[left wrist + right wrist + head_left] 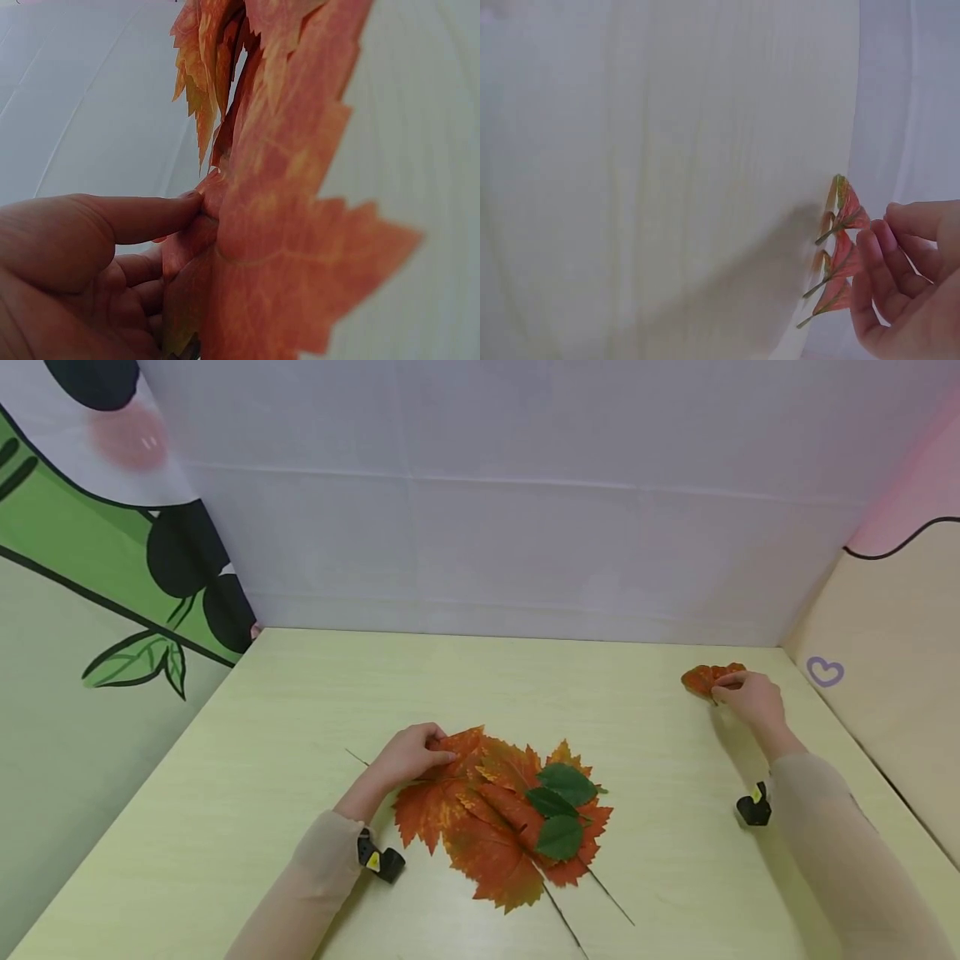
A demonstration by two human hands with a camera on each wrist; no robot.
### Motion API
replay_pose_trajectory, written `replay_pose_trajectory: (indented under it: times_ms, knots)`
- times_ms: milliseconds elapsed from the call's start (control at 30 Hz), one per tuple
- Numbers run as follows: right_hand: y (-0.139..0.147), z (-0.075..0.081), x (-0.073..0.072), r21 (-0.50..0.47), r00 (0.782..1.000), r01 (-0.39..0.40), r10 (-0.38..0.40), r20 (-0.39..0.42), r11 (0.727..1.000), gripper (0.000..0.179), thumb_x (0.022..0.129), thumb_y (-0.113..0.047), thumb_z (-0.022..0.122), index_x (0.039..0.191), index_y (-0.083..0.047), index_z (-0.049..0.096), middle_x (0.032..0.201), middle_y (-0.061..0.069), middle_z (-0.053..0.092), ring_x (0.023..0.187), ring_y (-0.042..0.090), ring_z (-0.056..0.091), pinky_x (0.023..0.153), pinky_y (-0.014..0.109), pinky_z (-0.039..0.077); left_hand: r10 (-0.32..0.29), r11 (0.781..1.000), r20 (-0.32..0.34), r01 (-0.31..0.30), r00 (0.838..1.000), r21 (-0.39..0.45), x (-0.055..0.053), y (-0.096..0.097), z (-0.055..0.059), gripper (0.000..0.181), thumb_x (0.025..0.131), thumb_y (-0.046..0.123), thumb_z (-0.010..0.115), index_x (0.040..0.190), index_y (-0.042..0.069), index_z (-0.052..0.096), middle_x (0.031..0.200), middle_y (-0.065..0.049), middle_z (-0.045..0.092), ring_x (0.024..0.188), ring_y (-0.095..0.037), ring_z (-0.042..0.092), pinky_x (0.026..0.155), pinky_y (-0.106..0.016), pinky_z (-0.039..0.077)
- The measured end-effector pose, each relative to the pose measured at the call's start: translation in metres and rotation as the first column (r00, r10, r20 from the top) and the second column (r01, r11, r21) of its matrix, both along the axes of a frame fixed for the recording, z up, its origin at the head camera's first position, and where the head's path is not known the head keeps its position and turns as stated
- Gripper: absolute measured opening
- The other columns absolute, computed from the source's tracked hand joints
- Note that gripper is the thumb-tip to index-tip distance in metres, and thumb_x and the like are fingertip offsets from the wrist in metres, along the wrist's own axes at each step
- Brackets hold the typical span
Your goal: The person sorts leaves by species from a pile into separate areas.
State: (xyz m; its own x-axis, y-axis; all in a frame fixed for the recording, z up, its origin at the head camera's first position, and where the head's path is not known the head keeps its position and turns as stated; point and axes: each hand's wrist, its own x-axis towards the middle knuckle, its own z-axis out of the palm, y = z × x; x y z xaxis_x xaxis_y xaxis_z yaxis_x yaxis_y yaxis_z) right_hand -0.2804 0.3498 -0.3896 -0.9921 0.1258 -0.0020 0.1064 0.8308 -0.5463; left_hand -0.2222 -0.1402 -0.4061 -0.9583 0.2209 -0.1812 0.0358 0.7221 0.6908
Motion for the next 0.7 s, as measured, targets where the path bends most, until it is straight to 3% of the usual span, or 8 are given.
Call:
replay_pose_trajectory:
  times_ms: [267, 700]
  knots:
    - [-0.03, 0.006, 0.025, -0.039, 0.988, -0.155, 0.155, -0.016, 0.987, 0.033, 0.092, -0.022, 0.052, 0.111, 0.003, 0.059, 0.098, 0.023, 0.064, 0.086, 0.033, 0.06, 0.063, 0.028, 0.044, -0.006, 1.0, -0.001, 0.006, 1.0, 0.002, 0.002, 0.0, 0.003, 0.022, 0.083, 0.02, 0.065, 0.097, 0.005, 0.059, 0.084, -0.006, 0.057, 0.071, -0.018, 0.048, 0.063, -0.029, 0.04]
    - [-0.088, 0.005, 0.065, -0.126, 0.946, -0.319, 0.325, 0.022, 0.939, 0.029, 0.088, -0.025, 0.059, 0.105, -0.002, 0.064, 0.094, 0.01, 0.065, 0.083, 0.02, 0.059, 0.071, 0.03, 0.044, -0.026, 1.0, -0.01, 0.026, 1.0, -0.006, 0.006, -0.005, 0.0, 0.022, 0.084, 0.021, 0.065, 0.097, 0.005, 0.059, 0.083, -0.006, 0.057, 0.07, -0.018, 0.047, 0.062, -0.028, 0.04]
